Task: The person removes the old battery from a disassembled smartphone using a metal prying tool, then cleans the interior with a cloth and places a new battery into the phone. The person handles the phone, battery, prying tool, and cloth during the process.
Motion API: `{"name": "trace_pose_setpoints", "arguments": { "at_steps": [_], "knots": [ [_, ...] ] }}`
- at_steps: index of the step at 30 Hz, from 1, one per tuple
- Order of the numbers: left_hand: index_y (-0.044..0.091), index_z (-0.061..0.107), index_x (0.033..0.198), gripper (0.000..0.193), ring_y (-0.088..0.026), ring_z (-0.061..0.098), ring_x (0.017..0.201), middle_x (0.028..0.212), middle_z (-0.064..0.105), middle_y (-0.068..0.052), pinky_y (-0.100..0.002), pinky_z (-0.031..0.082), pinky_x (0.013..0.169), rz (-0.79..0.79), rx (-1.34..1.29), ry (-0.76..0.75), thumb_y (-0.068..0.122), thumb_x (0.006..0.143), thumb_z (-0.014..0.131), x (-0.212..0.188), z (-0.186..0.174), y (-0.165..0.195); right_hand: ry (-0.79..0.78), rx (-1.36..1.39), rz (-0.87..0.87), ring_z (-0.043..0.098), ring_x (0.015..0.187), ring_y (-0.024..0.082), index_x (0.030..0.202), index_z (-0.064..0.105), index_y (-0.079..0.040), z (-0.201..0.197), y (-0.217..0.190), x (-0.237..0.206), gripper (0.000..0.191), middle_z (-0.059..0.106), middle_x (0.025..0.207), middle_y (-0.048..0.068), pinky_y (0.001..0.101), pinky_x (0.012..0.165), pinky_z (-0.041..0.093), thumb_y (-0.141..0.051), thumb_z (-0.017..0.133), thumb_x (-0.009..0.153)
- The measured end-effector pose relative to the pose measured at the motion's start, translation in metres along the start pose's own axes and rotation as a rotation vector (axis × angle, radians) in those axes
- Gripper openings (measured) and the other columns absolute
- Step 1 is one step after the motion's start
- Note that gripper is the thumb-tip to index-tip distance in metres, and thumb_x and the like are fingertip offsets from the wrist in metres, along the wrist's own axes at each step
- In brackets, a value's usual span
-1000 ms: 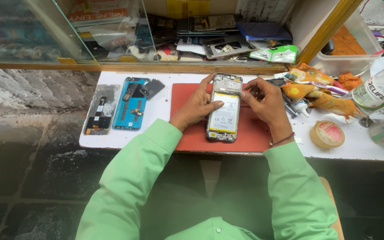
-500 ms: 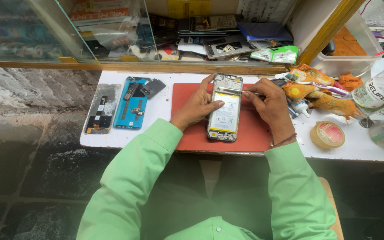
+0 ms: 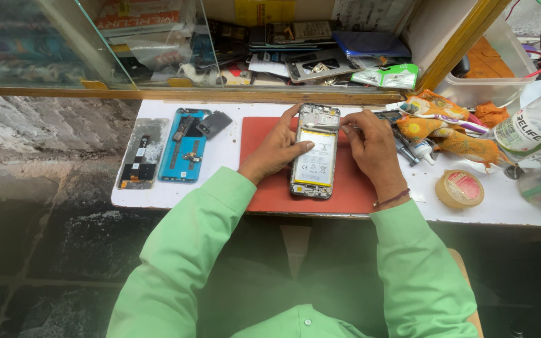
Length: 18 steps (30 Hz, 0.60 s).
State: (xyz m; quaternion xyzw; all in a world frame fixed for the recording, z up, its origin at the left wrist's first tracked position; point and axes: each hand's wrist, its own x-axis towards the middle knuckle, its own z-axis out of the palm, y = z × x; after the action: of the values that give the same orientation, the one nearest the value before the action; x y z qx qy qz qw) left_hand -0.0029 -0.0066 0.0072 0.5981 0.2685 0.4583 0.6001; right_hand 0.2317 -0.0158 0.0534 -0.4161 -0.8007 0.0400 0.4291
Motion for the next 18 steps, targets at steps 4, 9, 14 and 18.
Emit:
{"name": "trace_pose_setpoints", "arguments": {
  "at_steps": [4, 9, 14, 18],
  "knots": [
    [0.007, 0.002, 0.163, 0.095, -0.021, 0.075, 0.094, 0.106, 0.074, -0.021, -0.035, 0.063, 0.082, -0.009, 0.007, -0.001, 0.008, 0.095, 0.068, 0.0003, -0.0007, -0.0011, -0.04, 0.095, 0.069, 0.065, 0.074, 0.024, 0.105, 0.069, -0.008, -0.004, -0.0037, -0.001, 0.014, 0.065, 0.093, 0.007, 0.0349, 0.066, 0.05, -0.01, 0.072, 0.092],
    [0.007, 0.002, 0.163, 0.095, -0.021, 0.076, 0.094, 0.107, 0.074, -0.022, -0.035, 0.063, 0.083, -0.001, 0.009, -0.004, 0.007, 0.095, 0.068, 0.0007, -0.0009, -0.0024, -0.026, 0.107, 0.04, 0.07, 0.08, 0.021, 0.104, 0.069, -0.008, -0.006, -0.0022, -0.0031, 0.014, 0.065, 0.093, 0.005, 0.0332, 0.068, 0.053, -0.01, 0.073, 0.091],
    [0.007, 0.001, 0.163, 0.095, -0.021, 0.075, 0.095, 0.108, 0.074, -0.022, -0.035, 0.063, 0.084, 0.005, -0.008, -0.005, 0.007, 0.095, 0.068, 0.0012, 0.0, -0.0022, 0.034, -0.08, -0.065, 0.063, 0.085, 0.025, 0.105, 0.073, -0.013, -0.0042, 0.0014, -0.0018, 0.011, 0.065, 0.093, 0.004, 0.0389, 0.075, 0.046, -0.017, 0.075, 0.095],
    [0.008, 0.001, 0.163, 0.095, -0.021, 0.075, 0.095, 0.108, 0.074, -0.022, -0.035, 0.063, 0.083, -0.01, 0.021, 0.005, 0.007, 0.095, 0.067, 0.0003, 0.0005, -0.0006, 0.1, -0.227, -0.149, 0.06, 0.087, 0.025, 0.102, 0.074, -0.013, -0.0013, -0.0002, -0.0021, 0.006, 0.066, 0.091, 0.001, 0.0414, 0.08, 0.04, -0.018, 0.074, 0.098]
  ]
}}
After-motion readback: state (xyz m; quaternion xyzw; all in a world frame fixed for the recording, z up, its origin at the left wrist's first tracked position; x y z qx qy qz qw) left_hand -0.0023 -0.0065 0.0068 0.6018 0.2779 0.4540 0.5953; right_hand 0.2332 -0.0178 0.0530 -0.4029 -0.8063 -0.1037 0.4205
